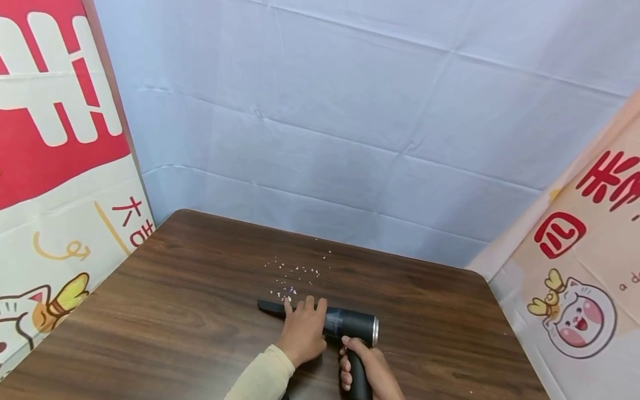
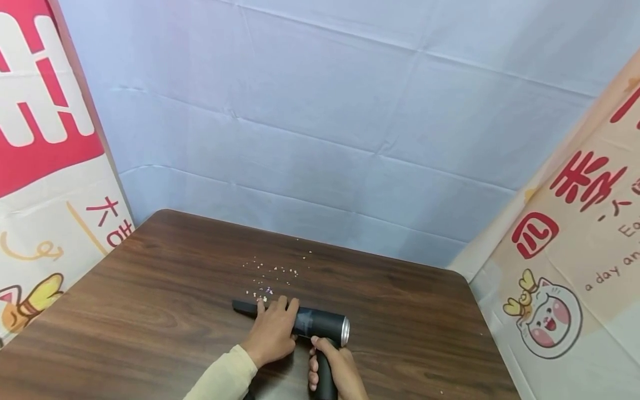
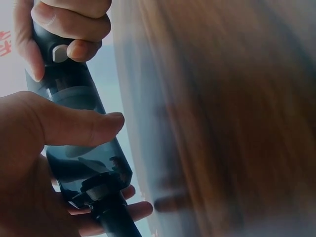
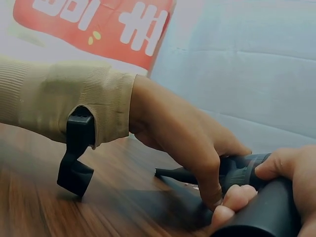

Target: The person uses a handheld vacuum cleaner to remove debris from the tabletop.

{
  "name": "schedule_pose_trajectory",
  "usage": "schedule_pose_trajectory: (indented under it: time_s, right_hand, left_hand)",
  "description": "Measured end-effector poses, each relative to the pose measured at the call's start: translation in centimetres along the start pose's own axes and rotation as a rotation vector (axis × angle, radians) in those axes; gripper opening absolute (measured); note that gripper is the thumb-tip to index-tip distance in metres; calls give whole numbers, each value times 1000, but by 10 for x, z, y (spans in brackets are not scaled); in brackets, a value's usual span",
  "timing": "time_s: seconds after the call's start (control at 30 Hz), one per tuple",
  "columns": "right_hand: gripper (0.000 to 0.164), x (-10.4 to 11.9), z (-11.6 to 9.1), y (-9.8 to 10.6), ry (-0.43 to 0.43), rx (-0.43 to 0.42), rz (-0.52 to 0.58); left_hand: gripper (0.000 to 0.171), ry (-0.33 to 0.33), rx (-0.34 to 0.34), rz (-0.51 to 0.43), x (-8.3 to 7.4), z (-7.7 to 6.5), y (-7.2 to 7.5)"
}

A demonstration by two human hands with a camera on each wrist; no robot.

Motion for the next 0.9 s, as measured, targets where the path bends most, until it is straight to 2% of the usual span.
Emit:
schedule_pose_trajectory:
  time_s: [0.17,0.9]
  right_hand:
    - [32,3,-9,12,-2,-26,-28]
    - [36,27,-37,48,-8,-69,-114]
  left_hand:
    - [57,-21,28,-2,-13,-1,-5]
    - [58,-106,38,-26,-58,-2,-19]
Point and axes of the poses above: each hand's wrist, its own z-axis towards the middle knuckle, its own y-axis out of the back of the hand, x = y × z, the point moved 7 cm from there along z, towards the middle knuckle, and after that the axes turned 14 degrees about y, right-handed, at the moved point
